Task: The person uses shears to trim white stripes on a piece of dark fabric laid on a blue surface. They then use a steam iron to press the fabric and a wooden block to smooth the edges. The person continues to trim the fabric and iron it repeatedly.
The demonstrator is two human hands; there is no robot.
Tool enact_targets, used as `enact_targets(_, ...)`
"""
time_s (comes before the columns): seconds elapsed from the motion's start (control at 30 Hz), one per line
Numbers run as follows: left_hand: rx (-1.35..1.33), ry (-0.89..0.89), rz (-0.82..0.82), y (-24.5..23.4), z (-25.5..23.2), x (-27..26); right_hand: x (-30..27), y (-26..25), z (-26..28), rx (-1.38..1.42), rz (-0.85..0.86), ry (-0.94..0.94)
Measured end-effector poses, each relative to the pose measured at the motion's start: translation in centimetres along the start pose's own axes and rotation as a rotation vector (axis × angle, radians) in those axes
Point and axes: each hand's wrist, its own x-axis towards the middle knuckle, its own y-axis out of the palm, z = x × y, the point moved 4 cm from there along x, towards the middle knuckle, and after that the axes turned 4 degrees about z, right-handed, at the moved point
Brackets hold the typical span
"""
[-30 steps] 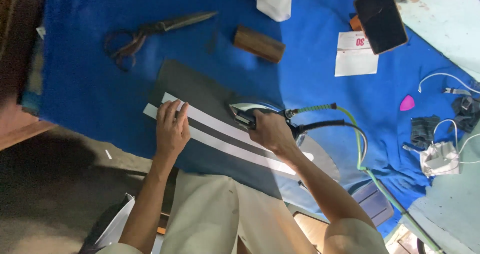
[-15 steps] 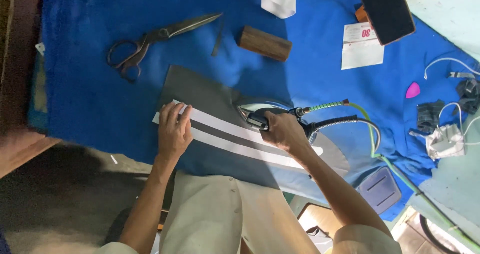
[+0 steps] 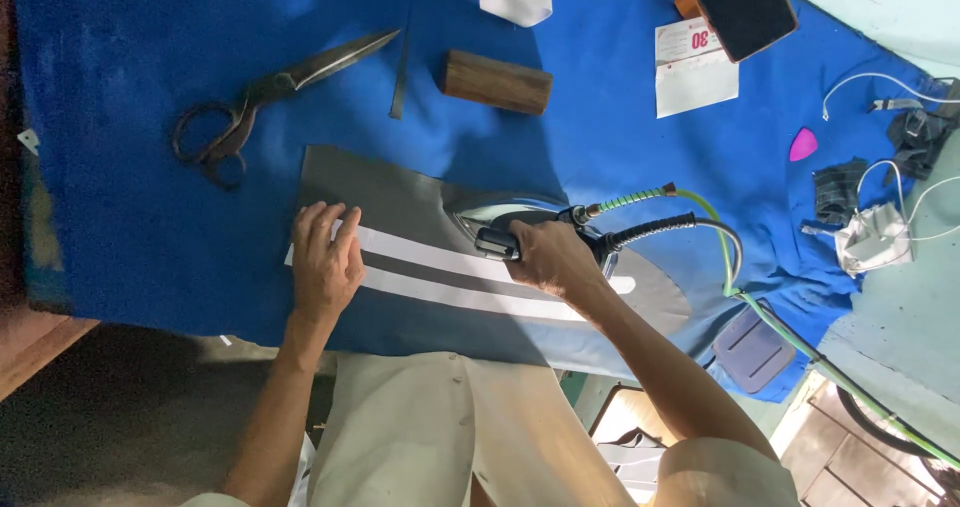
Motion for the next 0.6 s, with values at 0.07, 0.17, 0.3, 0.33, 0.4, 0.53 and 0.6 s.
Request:
enact_targets(0.07, -0.004, -0.003, 0.003, -0.06, 0.03, 0.08, -0.06, -0.27, 0.19, 0.004, -0.004, 0.0)
enact_targets(0.17, 0.003, -0.002, 0.007, -0.3, -0.09, 0.45, 0.01, -0.37, 0.05, 0.023, 0.03, 0.03)
enact_targets(0.3, 0.012, -0.014, 0.003, -0.2, -0.08, 0.39, 0.33, -0.04, -0.08, 0.013, 0.051, 0.018)
enact_targets(0.33, 0.01, -0.024, 0.008, -0.12, -0.1, 0.31, 0.42, 0.09, -0.11, 0.025, 0.052, 0.015)
enact_targets(0.4, 0.027, -0.022, -0.002, 0.0, -0.16, 0.29, 0.54, -0.15, -0.08, 0.037, 0.071, 0.03)
enact_targets(0.53, 0.047, -0.02, -0.007, 0.21, -0.15, 0.04, 0.36, -0.41, 0.08, 0.024, 0.044, -0.008)
enact_targets(0.6, 0.048, -0.027, -0.006, 0.19, -0.22, -0.03, 0.3, -0.02, -0.09, 0.014, 0.022, -0.048)
